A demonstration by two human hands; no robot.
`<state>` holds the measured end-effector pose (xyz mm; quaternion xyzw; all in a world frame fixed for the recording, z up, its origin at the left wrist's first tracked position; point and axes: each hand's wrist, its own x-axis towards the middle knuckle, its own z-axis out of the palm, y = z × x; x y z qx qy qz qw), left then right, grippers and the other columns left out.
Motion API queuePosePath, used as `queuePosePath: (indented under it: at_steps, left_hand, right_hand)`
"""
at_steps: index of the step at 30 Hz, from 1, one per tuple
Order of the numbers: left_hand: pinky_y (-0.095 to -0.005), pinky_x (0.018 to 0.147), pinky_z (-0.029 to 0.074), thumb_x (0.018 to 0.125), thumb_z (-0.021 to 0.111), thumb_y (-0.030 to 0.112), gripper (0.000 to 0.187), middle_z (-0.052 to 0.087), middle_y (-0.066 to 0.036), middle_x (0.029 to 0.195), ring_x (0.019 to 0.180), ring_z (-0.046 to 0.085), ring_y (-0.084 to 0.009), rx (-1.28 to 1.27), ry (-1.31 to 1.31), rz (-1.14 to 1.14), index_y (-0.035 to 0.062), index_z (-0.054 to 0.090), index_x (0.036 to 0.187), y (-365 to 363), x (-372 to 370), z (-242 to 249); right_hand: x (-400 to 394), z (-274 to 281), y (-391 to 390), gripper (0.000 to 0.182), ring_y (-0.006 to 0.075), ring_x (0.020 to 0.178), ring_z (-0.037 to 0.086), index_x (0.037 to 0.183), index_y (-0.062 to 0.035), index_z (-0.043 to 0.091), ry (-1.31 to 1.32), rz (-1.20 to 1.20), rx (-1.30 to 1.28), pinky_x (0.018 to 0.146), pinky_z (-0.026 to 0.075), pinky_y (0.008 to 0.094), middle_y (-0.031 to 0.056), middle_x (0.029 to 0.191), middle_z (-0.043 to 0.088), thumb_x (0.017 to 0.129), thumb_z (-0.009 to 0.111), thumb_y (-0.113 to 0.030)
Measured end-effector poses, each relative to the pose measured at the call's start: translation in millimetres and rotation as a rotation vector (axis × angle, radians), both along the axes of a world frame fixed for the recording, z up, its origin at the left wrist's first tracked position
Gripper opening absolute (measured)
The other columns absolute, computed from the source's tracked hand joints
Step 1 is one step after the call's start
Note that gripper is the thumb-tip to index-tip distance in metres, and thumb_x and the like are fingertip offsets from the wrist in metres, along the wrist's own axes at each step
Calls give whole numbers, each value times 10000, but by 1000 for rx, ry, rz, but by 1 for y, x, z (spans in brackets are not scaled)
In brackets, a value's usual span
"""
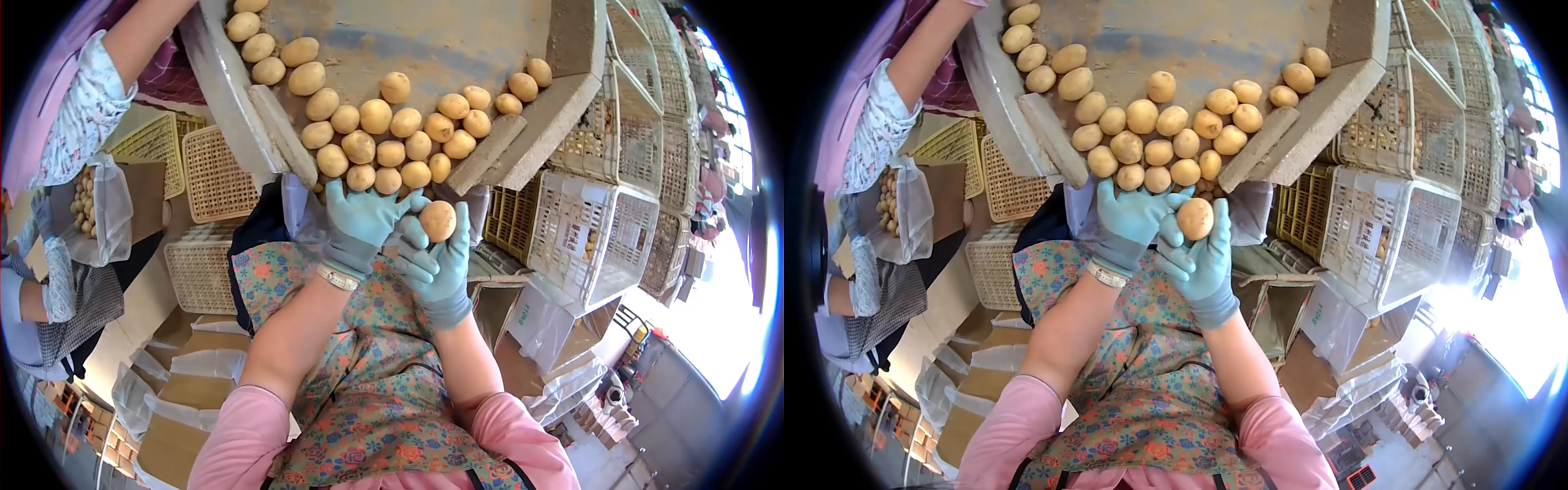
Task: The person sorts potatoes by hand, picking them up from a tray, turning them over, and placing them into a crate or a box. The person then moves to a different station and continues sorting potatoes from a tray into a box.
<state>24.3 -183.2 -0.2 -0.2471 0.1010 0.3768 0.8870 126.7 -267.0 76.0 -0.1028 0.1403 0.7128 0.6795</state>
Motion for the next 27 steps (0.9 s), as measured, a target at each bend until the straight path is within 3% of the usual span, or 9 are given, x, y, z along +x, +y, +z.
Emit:
queuePosePath:
  at_steps: [2, 12, 14, 15, 18, 21, 24, 26, 27]
  left_hand:
    - [-663, 1259, 191, 1019, 383, 565, 752, 288, -173, 1676, 1537, 263, -424, 39, 22, 3, 113, 315, 1617, 1, 2, 0]
    - [-604, 1251, 271, 1014, 394, 610, 804, 308, -184, 1656, 1497, 328, -426, -1, -71, -27, 92, 292, 1619, -3, -6, -8]
    - [-588, 1264, 260, 1017, 387, 613, 806, 305, -188, 1657, 1507, 316, -420, 94, -100, -21, 84, 291, 1618, -4, -6, -16]
    - [-588, 1264, 260, 1017, 387, 613, 806, 305, -188, 1657, 1507, 316, -420, 95, -101, -20, 84, 291, 1618, -3, -6, -7]
    - [-600, 1271, 240, 1022, 385, 610, 797, 291, -174, 1671, 1527, 295, -411, -134, -50, -43, 105, 279, 1629, 4, -1, 18]
    - [-651, 1262, 202, 1041, 363, 627, 778, 258, -124, 1704, 1563, 249, -390, 128, 119, -17, 165, 247, 1656, 2, 4, 17]
    - [-670, 1254, 188, 1057, 338, 622, 752, 252, -103, 1711, 1568, 248, -371, 154, 182, -28, 174, 253, 1656, 5, 6, 12]
    - [-690, 1241, 185, 1065, 339, 598, 724, 243, -88, 1717, 1576, 237, -357, 165, 141, -11, 189, 259, 1656, 2, 6, 2]
    - [-695, 1237, 185, 1064, 346, 593, 720, 239, -87, 1719, 1579, 227, -356, 120, 106, -9, 193, 261, 1656, 3, 5, 0]
  right_hand:
    - [-2, 8, 0, 624, 80, 509, 411, 1298, -50, 576, -98, -4, -109, 418, 371, 227, 79, 872, 564, 1100, 352, -598]
    - [-8, 21, 5, 429, 117, 629, 471, 1273, -68, 542, -562, 40, -179, 524, 395, 214, 118, 1174, 633, 1140, 343, -424]
    - [-12, 20, 7, 309, 108, 608, 463, 1261, -100, 569, -428, -16, -214, 471, 371, 189, 126, 1156, 640, 1077, 537, -346]
    - [-12, 20, 4, 309, 108, 608, 463, 1261, -100, 569, -429, -16, -212, 471, 371, 189, 126, 1156, 640, 1077, 537, -346]
    - [-12, 29, 0, 256, 59, 543, 415, 1071, -110, 542, -767, 194, -325, 482, 355, 188, 58, 1026, 626, 890, 722, -132]
    - [-21, 38, 1, 143, 67, 546, 449, 933, -76, 575, -1041, 314, -390, 512, 372, 207, 66, 864, 620, 948, 665, -187]
    - [-17, 21, -13, 198, 72, 615, 521, 935, -72, 601, -889, 372, -330, 532, 392, 199, 35, 861, 623, 1009, 600, -256]
    - [-17, 18, -23, 326, 110, 564, 475, 943, -65, 597, -869, 363, -354, 519, 393, 248, 60, 858, 634, 1068, 512, -354]
    - [-13, 10, -36, 338, 114, 550, 484, 957, -73, 611, -553, 219, -504, 500, 393, 250, 46, 828, 621, 1067, 525, -380]
